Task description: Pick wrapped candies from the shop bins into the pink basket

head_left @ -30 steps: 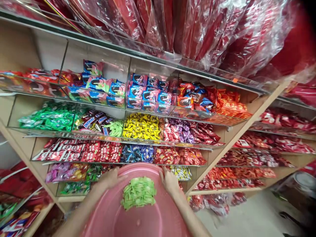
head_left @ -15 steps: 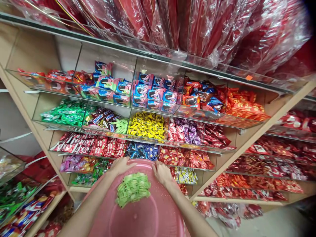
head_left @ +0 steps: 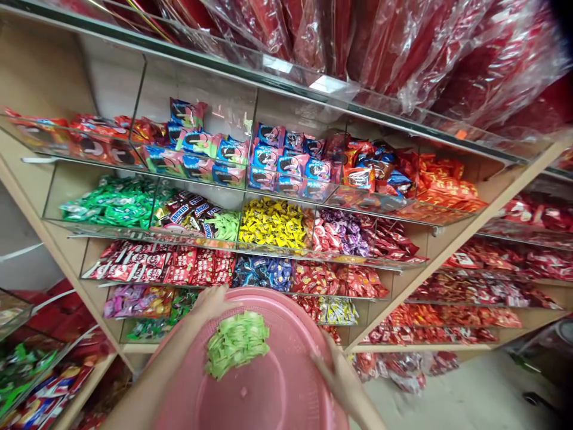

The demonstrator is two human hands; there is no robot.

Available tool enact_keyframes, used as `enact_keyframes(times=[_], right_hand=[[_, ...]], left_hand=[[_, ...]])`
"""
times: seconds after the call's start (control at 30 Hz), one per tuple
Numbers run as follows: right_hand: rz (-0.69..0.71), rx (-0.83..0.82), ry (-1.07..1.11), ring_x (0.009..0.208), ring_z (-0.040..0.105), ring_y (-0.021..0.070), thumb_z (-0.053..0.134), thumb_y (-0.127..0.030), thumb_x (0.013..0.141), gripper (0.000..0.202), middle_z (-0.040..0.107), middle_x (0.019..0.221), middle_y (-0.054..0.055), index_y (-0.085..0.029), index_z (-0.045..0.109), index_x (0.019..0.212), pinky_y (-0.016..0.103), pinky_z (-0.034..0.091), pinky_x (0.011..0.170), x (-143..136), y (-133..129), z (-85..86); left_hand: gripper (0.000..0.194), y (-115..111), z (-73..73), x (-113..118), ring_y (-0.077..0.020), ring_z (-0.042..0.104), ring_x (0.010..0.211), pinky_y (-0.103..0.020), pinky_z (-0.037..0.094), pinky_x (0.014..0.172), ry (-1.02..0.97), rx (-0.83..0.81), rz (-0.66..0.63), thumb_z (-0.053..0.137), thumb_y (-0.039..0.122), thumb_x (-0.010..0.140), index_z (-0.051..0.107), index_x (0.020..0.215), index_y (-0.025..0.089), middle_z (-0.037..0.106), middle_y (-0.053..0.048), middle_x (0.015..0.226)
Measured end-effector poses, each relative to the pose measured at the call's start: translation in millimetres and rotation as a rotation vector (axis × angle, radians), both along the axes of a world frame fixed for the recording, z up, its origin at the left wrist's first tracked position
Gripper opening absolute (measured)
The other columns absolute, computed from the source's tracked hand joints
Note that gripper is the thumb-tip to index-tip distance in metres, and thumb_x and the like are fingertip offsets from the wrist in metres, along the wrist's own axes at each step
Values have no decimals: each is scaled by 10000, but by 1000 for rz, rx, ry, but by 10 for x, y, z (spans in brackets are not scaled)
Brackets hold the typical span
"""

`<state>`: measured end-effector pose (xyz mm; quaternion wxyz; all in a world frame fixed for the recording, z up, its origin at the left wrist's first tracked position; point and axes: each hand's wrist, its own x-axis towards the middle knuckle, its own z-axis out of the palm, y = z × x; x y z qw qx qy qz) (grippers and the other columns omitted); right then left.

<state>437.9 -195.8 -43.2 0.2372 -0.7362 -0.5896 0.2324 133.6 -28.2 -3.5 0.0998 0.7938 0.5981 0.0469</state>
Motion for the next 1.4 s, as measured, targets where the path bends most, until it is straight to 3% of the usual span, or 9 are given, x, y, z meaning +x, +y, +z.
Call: enact_keyframes(times=[0.1, 0.17, 0.4, 0.6, 0.77, 0.9, 1.17, 1.27, 1.4], right_hand=[[-170, -18, 139, 1278, 355, 257, 335, -586, 788, 723, 431, 1351, 153, -105, 352, 1327, 372, 323, 1035, 31, -345, -308], [-224, -3, 180, 1286, 340, 255, 291, -589, 791, 736, 419, 1358, 155, -86, 363, 1322, 377, 302, 1051, -12, -387, -372], [-113, 35, 241, 1291, 335, 242, 386, -578, 774, 701, 454, 1335, 146, -100, 440, 1285, 392, 245, 1081, 101, -16, -82], [10, -29, 297, 1306, 304, 220, 428, -598, 766, 798, 360, 1399, 160, -39, 349, 1331, 355, 222, 1090, 336, 182, 35], [63, -48, 322, 1309, 298, 216, 442, -600, 770, 752, 383, 1393, 129, -98, 377, 1327, 360, 201, 1096, 200, 271, 111], [84, -17, 340, 1286, 337, 235, 461, -606, 759, 716, 435, 1358, 125, -129, 439, 1293, 381, 245, 1074, 66, 325, 138], [122, 40, 166, 1197, 453, 238, 372, -563, 824, 600, 544, 1254, 117, -158, 493, 1251, 383, 327, 1014, -30, 525, 107], [66, 102, -51, 1042, 561, 253, 369, -546, 835, 529, 632, 1106, 119, -183, 558, 1170, 365, 413, 900, -61, 624, 255], [84, 395, -130, 922, 593, 201, 330, -414, 890, 398, 639, 1038, 100, -182, 572, 1104, 297, 438, 815, -123, 870, 825]], left_hand=[[660, 25, -88, -138, -333, 601, 967, -392, 447, 777, 9, -11, 43, 405, 707, 670, 583, 1007, 168, 665, -174, 991], [667, 40, -112, -169, -337, 598, 974, -402, 448, 782, 16, -26, 76, 394, 703, 675, 579, 1022, 164, 657, -179, 1018], [691, -57, -60, -204, -359, 600, 973, -420, 450, 778, 42, -122, 180, 349, 693, 682, 607, 991, 131, 663, -208, 1007], [774, -97, 33, -325, -375, 608, 952, -414, 459, 743, 4, -295, 136, 377, 788, 569, 645, 885, 134, 662, -224, 1010], [660, 84, 110, -174, -333, 622, 913, -378, 450, 721, -18, -102, 1, 367, 745, 631, 614, 848, 173, 672, -174, 987], [591, 226, 40, -56, -281, 633, 850, -319, 442, 666, -63, -37, -99, 382, 722, 653, 583, 811, 189, 686, -128, 897], [603, 286, -157, -82, -319, 608, 938, -389, 442, 763, -32, 13, -45, 362, 655, 720, 594, 952, 150, 665, -174, 969], [583, 297, -178, -61, -316, 612, 929, -388, 445, 764, -41, -2, -15, 358, 640, 731, 603, 930, 150, 672, -172, 947], [580, 330, -216, -23, -301, 617, 925, -370, 449, 758, -52, 9, -22, 366, 657, 723, 604, 905, 161, 674, -158, 948]])
